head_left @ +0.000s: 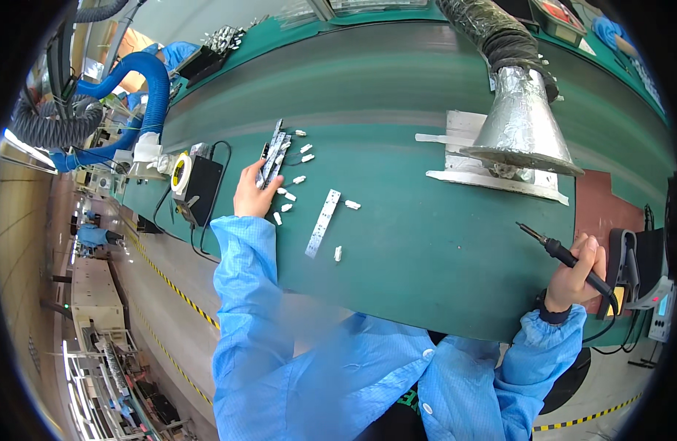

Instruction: Soldering electronic components onto small circuit board strips at an assembly station.

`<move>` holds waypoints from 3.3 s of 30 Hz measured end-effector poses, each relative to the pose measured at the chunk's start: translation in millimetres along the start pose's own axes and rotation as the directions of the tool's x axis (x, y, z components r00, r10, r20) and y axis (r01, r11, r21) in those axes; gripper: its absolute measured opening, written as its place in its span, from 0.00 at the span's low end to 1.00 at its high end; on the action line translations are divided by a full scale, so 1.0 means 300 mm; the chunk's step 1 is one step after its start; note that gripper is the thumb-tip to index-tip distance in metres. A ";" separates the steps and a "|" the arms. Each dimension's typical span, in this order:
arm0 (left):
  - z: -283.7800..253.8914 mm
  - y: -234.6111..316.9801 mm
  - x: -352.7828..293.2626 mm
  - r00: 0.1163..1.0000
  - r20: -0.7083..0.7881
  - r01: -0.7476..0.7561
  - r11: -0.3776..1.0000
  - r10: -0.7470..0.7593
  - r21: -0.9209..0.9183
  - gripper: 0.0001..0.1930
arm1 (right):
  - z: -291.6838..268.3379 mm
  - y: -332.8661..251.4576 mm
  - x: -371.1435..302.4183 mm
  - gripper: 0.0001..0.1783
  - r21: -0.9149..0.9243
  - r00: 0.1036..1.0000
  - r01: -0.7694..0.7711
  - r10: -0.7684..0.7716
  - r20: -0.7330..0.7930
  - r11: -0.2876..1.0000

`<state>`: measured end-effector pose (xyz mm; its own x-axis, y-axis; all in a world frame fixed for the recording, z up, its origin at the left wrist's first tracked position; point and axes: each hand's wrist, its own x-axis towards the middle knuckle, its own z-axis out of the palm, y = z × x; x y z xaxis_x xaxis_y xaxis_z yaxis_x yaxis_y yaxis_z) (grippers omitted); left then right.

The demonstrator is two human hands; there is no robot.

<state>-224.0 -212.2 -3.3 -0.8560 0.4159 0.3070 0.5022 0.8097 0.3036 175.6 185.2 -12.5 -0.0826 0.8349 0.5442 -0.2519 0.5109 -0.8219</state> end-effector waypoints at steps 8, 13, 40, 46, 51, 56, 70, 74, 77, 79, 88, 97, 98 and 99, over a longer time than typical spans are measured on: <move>-0.018 -0.035 0.027 0.984 -0.068 0.150 0.976 -0.162 -0.161 0.20 | -0.002 -0.007 0.003 0.20 -0.014 1.000 -0.018 0.018 -0.015 1.000; -0.062 -0.074 -0.044 0.990 -0.069 0.054 0.783 -0.124 -0.619 0.18 | 0.009 -0.018 0.010 0.20 0.046 1.000 -0.007 0.008 -0.006 0.999; -0.042 0.942 -0.431 0.584 0.367 -0.508 0.678 0.725 -0.531 0.17 | 0.032 -0.036 0.066 0.20 0.051 0.972 0.082 -0.068 -0.225 0.995; -0.101 0.901 -0.338 0.617 0.435 -0.165 0.648 0.656 -0.744 0.11 | 0.006 -0.071 0.080 0.20 0.104 0.979 0.072 -0.050 -0.199 0.992; -0.071 0.905 -0.260 0.512 0.412 -0.193 0.568 0.754 -0.800 0.10 | 0.027 -0.151 0.117 0.20 0.085 0.985 0.094 -0.081 -0.152 0.992; -0.070 0.928 -0.240 0.460 0.254 -0.263 0.404 0.851 -0.876 0.11 | 0.056 -0.154 0.132 0.20 0.054 0.988 0.093 -0.085 -0.130 0.994; 0.214 0.924 -0.237 0.792 0.191 -0.348 0.684 0.581 -0.641 0.16 | 0.124 -0.097 0.031 0.13 0.067 0.889 0.276 -0.281 0.361 0.959; 0.213 0.917 -0.245 0.809 0.225 -0.320 0.728 0.544 -0.606 0.17 | 0.148 -0.079 0.000 0.13 0.034 0.845 0.305 -0.287 0.451 0.952; 0.229 0.907 -0.251 0.805 0.224 -0.319 0.718 0.550 -0.619 0.16 | 0.171 -0.066 -0.013 0.13 0.112 0.820 0.313 -0.328 0.470 0.943; 0.233 0.908 -0.254 0.793 0.172 -0.372 0.688 0.584 -0.623 0.16 | 0.175 -0.059 -0.018 0.13 0.118 0.814 0.305 -0.323 0.482 0.945; 0.234 0.918 -0.265 0.796 0.135 -0.412 0.691 0.591 -0.594 0.16 | 0.194 -0.045 -0.034 0.14 0.039 0.805 0.311 -0.285 0.521 0.950; 0.232 0.919 -0.263 0.790 0.119 -0.431 0.683 0.602 -0.589 0.16 | 0.185 -0.044 -0.033 0.13 0.064 0.800 0.292 -0.281 0.530 0.954; 0.234 0.919 -0.264 0.789 0.120 -0.432 0.682 0.603 -0.590 0.16 | 0.185 -0.040 -0.035 0.13 0.067 0.802 0.297 -0.287 0.524 0.953; 0.236 0.918 -0.264 0.789 0.121 -0.429 0.681 0.602 -0.593 0.16 | 0.184 -0.040 -0.035 0.13 0.065 0.803 0.297 -0.286 0.523 0.953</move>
<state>-26.4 7.2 -7.9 -0.3876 0.8659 0.3162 0.7822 0.1275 0.6098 126.2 158.8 0.9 -0.4990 0.4167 0.7598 -0.3273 0.7212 -0.6105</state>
